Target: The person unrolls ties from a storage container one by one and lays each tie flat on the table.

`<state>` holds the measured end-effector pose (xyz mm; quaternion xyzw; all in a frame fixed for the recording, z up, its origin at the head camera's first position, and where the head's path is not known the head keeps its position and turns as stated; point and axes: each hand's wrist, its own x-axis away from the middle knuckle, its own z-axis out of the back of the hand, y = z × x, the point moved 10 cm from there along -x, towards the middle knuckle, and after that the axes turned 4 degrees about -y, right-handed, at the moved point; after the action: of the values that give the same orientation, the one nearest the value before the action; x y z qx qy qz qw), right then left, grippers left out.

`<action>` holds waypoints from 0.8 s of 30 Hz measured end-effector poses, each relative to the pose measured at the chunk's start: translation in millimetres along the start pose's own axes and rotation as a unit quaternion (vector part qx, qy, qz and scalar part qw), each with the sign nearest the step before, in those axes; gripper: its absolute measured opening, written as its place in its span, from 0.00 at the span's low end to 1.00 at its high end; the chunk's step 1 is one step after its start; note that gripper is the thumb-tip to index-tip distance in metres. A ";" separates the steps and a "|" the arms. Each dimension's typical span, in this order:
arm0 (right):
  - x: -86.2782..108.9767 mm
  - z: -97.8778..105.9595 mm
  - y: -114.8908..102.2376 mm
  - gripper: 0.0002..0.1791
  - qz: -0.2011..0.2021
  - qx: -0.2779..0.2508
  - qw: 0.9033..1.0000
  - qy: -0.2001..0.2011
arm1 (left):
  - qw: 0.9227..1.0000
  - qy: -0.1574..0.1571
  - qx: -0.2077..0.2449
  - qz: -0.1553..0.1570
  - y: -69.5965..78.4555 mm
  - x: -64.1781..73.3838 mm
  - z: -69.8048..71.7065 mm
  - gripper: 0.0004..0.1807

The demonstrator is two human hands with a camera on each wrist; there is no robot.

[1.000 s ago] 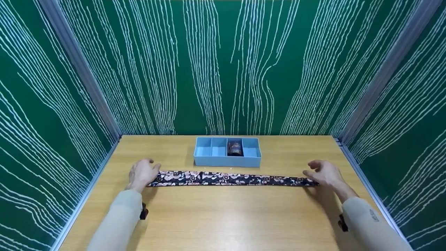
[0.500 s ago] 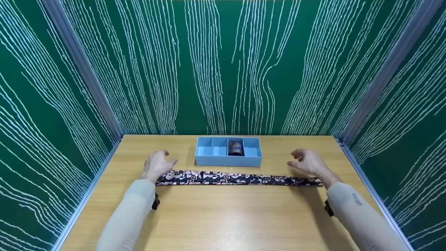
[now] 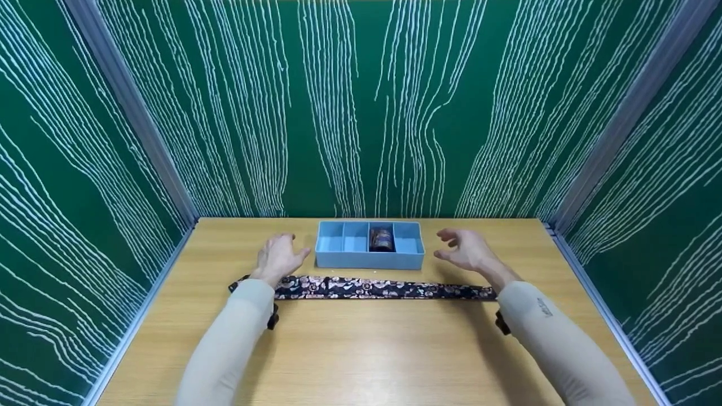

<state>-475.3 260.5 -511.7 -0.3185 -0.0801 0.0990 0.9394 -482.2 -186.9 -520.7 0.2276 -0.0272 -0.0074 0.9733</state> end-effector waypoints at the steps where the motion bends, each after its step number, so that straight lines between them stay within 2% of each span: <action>1: -2.3 -1.1 -4.4 0.37 0.005 0.001 1.000 0.000 | 1.000 -0.002 -0.004 -0.003 3.6 -1.7 -1.3 0.42; 7: -18.4 -9.0 -26.0 0.34 0.031 0.003 0.999 -0.008 | 1.000 -0.005 -0.015 -0.024 22.8 -11.4 -10.9 0.45; 15: -38.7 -20.5 -56.7 0.30 0.088 0.030 0.996 -0.009 | 0.998 -0.014 -0.040 -0.053 41.9 -21.3 -34.8 0.50; 24: -64.1 -47.9 -84.0 0.31 0.101 0.056 0.993 -0.023 | 0.996 -0.037 -0.047 -0.069 46.7 -25.4 -63.8 0.52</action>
<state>-515.7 152.1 -503.2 -0.2698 -0.0632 0.2053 0.9386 -503.9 -116.1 -558.3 0.1828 -0.0471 -0.0838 0.9784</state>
